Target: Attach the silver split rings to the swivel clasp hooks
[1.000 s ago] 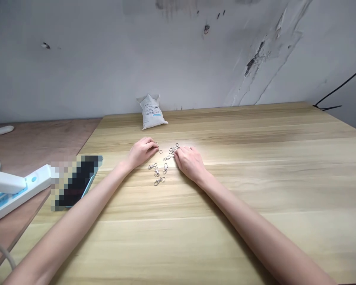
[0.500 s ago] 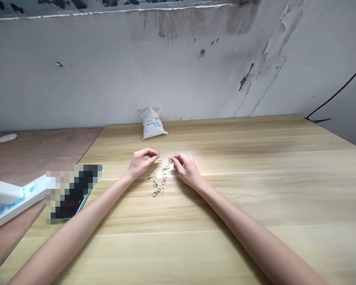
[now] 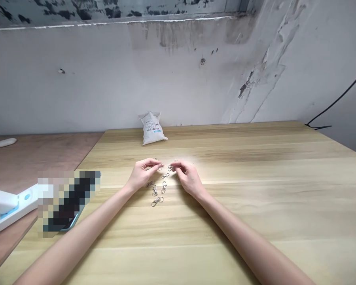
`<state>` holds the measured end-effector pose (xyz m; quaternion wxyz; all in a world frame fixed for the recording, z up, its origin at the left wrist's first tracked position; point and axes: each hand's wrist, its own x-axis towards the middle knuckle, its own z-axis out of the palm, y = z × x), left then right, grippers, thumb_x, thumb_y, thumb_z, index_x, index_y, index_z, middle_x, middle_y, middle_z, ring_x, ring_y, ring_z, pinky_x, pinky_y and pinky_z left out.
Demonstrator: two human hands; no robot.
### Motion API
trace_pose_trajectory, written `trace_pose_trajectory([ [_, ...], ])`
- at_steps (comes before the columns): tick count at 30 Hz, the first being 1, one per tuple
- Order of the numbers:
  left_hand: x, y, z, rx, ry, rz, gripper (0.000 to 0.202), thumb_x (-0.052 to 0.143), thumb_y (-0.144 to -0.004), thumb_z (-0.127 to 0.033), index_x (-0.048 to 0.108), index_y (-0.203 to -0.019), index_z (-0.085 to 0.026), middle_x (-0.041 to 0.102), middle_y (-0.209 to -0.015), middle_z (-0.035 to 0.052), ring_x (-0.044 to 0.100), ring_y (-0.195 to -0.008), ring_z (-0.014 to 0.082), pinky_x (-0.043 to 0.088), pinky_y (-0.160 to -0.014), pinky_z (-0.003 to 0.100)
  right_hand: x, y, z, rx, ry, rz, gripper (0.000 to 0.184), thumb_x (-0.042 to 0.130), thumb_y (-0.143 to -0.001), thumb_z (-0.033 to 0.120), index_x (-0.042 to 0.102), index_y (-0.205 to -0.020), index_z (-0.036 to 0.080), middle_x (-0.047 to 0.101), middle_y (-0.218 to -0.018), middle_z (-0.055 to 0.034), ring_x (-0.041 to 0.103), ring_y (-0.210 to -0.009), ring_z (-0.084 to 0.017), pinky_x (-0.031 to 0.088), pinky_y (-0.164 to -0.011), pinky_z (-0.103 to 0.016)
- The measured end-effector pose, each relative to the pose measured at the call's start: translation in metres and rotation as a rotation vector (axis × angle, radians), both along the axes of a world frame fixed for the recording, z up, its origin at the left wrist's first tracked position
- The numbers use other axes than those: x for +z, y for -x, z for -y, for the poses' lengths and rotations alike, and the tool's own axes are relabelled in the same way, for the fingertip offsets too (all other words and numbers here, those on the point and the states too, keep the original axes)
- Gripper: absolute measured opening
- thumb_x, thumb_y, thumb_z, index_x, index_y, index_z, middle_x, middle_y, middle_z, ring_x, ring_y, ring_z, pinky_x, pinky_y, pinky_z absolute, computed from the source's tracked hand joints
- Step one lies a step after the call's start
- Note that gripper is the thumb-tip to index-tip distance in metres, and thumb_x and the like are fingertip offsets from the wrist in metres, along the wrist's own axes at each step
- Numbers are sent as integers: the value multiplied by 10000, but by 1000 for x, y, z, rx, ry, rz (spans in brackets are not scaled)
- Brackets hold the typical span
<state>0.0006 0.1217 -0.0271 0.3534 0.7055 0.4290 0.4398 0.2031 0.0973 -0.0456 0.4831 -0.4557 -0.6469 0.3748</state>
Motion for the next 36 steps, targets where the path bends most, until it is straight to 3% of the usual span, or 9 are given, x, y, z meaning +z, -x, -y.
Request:
trace_pose_trajectory([
  [5, -1, -6, 9, -18, -5, -27, 197, 643, -847, -367, 731, -854, -191, 722, -814, 52, 669, -721, 170, 539, -639, 277, 2, 1, 2, -15, -20, 52, 213, 514, -894, 294, 663, -992, 176, 701, -864, -73, 639, -718, -180, 524, -637, -321],
  [11, -2, -2, 7, 28, -58, -67, 164, 675, -826, -364, 724, -795, -210, 678, -848, 54, 634, -854, 197, 535, -724, 319, 8, 2, 4, -16, -24, 77, 200, 518, -888, 287, 663, -974, 180, 688, -816, -59, 593, -652, -162, 494, -602, -305],
  [15, 1, -2, 6, 12, -84, -120, 163, 643, -856, -356, 747, -837, -233, 665, -903, 61, 603, -948, 212, 501, -874, 387, 8, 2, 4, -12, -36, 73, 195, 514, -889, 294, 660, -961, 186, 678, -808, -53, 583, -643, -158, 490, -595, -298],
  [26, 6, -2, 9, -18, -111, -237, 182, 581, -908, -346, 741, -890, -261, 624, -1070, 65, 535, -1103, 227, 406, -1014, 444, 9, 9, 10, 29, -62, 67, 169, 514, -877, 234, 657, -965, 213, 681, -900, -53, 609, -795, -186, 505, -724, -329],
  [32, 5, -4, 11, 10, -157, -294, 144, 597, -901, -305, 730, -863, -267, 615, -1116, 57, 483, -1166, 251, 311, -1058, 491, 7, 7, 7, 12, -22, 20, 152, 507, -890, 254, 640, -939, 198, 678, -863, -53, 619, -751, -176, 501, -684, -313],
  [36, 4, -3, 10, 28, -165, -311, 155, 581, -913, -304, 722, -865, -260, 604, -1126, 53, 487, -1162, 237, 347, -1029, 458, 6, 7, 7, 18, -9, 9, 152, 507, -885, 245, 638, -937, 188, 683, -878, -60, 636, -785, -181, 509, -715, -317],
])
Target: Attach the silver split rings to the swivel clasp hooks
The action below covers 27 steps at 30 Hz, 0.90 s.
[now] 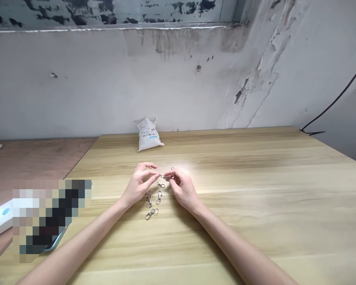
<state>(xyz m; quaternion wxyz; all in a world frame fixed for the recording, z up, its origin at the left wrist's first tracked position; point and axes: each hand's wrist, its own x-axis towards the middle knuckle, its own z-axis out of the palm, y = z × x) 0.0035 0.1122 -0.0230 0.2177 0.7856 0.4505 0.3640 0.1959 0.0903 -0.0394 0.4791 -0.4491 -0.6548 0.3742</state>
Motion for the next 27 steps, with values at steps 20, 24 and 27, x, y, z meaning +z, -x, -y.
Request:
trace_pose_trajectory([
  [20, 0, -7, 11, 22, -354, -336, 156, 568, -881, -259, 623, -1024, -229, 642, -1107, 50, 533, -1178, 237, 217, -1130, 502, 2, 1, 4, -31, -96, 54, 154, 472, -901, 186, 624, -914, 199, 664, -876, -45, 606, -813, -173, 490, -725, -308],
  [24, -1, -4, 7, -34, -309, -290, 125, 550, -918, -279, 646, -994, -253, 649, -1073, 28, 538, -1152, 218, 192, -1130, 506, 4, 2, 4, -24, -103, 46, 146, 483, -892, 186, 628, -883, 201, 663, -840, -34, 603, -787, -166, 484, -708, -292],
  [27, -2, -2, 4, -46, -254, -231, 117, 547, -929, -277, 663, -927, -262, 644, -1064, 12, 530, -1148, 206, 199, -1121, 495, 5, 2, 4, -18, -99, 42, 152, 481, -883, 173, 630, -878, 202, 667, -835, -31, 610, -788, -164, 483, -706, -286],
])
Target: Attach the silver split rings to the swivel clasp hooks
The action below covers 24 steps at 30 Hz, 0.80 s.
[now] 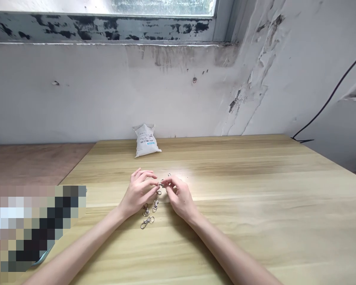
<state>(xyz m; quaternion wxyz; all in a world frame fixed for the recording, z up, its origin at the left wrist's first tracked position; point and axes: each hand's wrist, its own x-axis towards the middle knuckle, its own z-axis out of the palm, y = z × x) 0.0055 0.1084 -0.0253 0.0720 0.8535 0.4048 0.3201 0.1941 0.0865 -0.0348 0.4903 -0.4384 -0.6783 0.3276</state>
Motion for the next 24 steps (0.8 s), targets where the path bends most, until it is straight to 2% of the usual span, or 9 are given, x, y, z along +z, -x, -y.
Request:
trace_pose_trajectory([
  [5, 1, 2, -2, 18, 114, 95, 89, 584, -907, -265, 673, -900, -265, 640, -1056, 8, 536, -1119, 204, 230, -1100, 488, 2, -1, 0, 11, 0, 2, 157, 475, -879, 165, 627, -885, 204, 668, -846, -30, 616, -798, -162, 486, -709, -284],
  [8, 3, 3, -3, 44, 180, 157, 79, 602, -890, -271, 663, -848, -246, 638, -1061, 16, 540, -1115, 212, 295, -1062, 477, 4, 0, 0, 17, -7, 13, 165, 462, -891, 171, 624, -896, 204, 668, -858, -35, 619, -805, -164, 488, -710, -286],
  [12, 4, 5, -4, 70, 185, 179, 95, 596, -890, -281, 650, -827, -234, 634, -1104, 31, 537, -1143, 222, 373, -1012, 460, 1, -1, 0, 23, -19, 43, 175, 452, -893, 166, 623, -907, 202, 664, -857, -41, 610, -782, -163, 483, -677, -278],
  [15, 2, 2, -1, 102, 26, 62, 90, 587, -889, -244, 646, -825, -222, 644, -1102, 43, 537, -1166, 236, 353, -1043, 496, -2, -1, 1, 13, -36, 86, 186, 446, -887, 145, 620, -926, 198, 648, -827, -38, 571, -700, -152, 455, -617, -264],
  [17, 0, -4, 3, 104, -183, -98, 112, 561, -887, -177, 643, -815, -203, 661, -1089, 55, 531, -1201, 244, 290, -1101, 519, -2, -1, 1, 14, -66, 126, 191, 445, -876, 124, 617, -920, 196, 622, -792, -31, 529, -651, -145, 429, -601, -264],
  [20, -3, -12, 9, 99, -456, -278, 193, 495, -875, -61, 640, -821, -178, 659, -1156, 81, 509, -1264, 231, 224, -1158, 498, -1, 0, 2, 33, -126, 183, 195, 450, -853, 96, 614, -882, 197, 597, -788, -37, 507, -667, -155, 409, -629, -275],
  [22, -3, -14, 11, 111, -487, -307, 198, 482, -878, -62, 636, -833, -178, 650, -1188, 90, 508, -1271, 234, 235, -1154, 494, -1, 0, 3, 41, -152, 204, 201, 445, -851, 86, 610, -872, 199, 594, -808, -47, 515, -697, -165, 406, -646, -281],
  [24, -1, -13, 12, 133, -401, -281, 166, 490, -893, -119, 629, -834, -189, 657, -1166, 87, 520, -1252, 251, 259, -1132, 513, 0, 0, 4, 41, -161, 211, 208, 436, -861, 83, 605, -879, 204, 595, -822, -51, 524, -713, -171, 408, -648, -282],
])
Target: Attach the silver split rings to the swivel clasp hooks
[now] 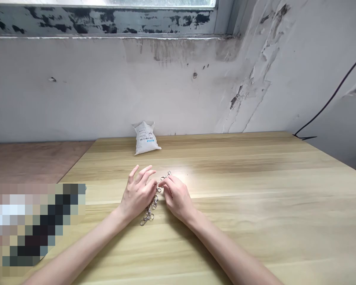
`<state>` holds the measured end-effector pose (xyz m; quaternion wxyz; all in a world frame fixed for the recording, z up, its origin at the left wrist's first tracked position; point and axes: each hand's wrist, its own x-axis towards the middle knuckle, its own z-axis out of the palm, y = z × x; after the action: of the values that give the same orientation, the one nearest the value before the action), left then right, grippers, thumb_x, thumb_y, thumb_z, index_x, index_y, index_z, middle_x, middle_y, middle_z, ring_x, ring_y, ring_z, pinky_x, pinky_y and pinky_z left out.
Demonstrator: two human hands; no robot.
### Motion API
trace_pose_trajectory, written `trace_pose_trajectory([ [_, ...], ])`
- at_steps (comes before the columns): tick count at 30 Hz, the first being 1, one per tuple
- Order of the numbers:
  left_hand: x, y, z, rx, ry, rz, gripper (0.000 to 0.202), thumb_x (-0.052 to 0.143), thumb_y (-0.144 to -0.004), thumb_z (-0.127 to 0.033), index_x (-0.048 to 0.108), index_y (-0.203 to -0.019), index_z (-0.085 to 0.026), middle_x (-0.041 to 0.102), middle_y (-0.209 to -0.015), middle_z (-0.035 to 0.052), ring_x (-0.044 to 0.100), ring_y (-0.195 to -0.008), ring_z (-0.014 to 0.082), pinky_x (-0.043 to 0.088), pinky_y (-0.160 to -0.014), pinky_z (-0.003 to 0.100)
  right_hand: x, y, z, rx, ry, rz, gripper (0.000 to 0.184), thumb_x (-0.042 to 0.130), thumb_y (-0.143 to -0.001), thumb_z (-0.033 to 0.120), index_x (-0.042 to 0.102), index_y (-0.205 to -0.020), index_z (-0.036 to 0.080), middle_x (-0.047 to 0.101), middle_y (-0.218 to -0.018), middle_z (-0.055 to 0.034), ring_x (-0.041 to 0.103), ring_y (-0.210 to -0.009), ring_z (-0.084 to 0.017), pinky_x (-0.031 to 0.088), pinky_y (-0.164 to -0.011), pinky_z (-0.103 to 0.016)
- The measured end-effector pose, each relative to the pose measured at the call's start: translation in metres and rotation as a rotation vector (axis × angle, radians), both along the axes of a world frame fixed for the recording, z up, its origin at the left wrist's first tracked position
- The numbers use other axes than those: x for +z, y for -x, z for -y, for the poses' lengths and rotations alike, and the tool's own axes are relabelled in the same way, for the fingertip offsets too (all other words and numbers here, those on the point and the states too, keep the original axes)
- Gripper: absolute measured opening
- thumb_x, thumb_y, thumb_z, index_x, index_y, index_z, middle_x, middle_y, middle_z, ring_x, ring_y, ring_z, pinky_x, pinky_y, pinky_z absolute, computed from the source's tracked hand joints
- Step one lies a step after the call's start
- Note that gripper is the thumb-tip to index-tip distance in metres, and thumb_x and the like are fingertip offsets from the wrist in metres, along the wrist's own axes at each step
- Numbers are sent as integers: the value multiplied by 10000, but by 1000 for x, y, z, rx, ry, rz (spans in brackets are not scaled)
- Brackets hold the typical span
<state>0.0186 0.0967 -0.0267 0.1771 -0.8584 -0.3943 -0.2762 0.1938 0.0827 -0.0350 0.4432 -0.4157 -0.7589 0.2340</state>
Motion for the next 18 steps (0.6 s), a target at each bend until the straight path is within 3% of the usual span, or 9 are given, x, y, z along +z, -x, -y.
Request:
trace_pose_trajectory([
  [3, 3, 5, -2, 5, 192, 96, 106, 524, -893, -203, 628, -913, -208, 658, -1130, 72, 528, -1224, 265, 270, -1115, 531, 0, -1, 0, -13, -1, -22, 210, 419, -887, 91, 592, -887, 210, 599, -831, -50, 533, -736, -175, 419, -645, -278],
  [7, 5, 10, -6, -81, 369, 180, 219, 572, -886, -287, 610, -1096, -236, 645, -1141, 51, 512, -1221, 256, 247, -1126, 522, 2, -1, 1, -12, -13, -68, 199, 410, -913, 113, 577, -868, 211, 594, -805, -38, 532, -715, -163, 429, -653, -279],
  [11, 5, 12, -9, -162, 483, 283, 129, 585, -897, -288, 657, -1003, -266, 651, -1148, 23, 483, -1245, 243, 301, -1093, 486, 4, -1, 1, 20, -25, -90, 190, 425, -906, 116, 580, -855, 212, 611, -811, -35, 546, -728, -160, 432, -672, -280],
  [18, 6, 15, -14, -167, 648, 511, 77, 631, -870, -282, 704, -872, -256, 658, -1133, 42, 491, -1221, 251, 379, -1050, 480, -2, -2, 0, -23, 42, -137, 177, 432, -907, 145, 594, -866, 205, 599, -809, -42, 528, -695, -155, 429, -595, -255],
])
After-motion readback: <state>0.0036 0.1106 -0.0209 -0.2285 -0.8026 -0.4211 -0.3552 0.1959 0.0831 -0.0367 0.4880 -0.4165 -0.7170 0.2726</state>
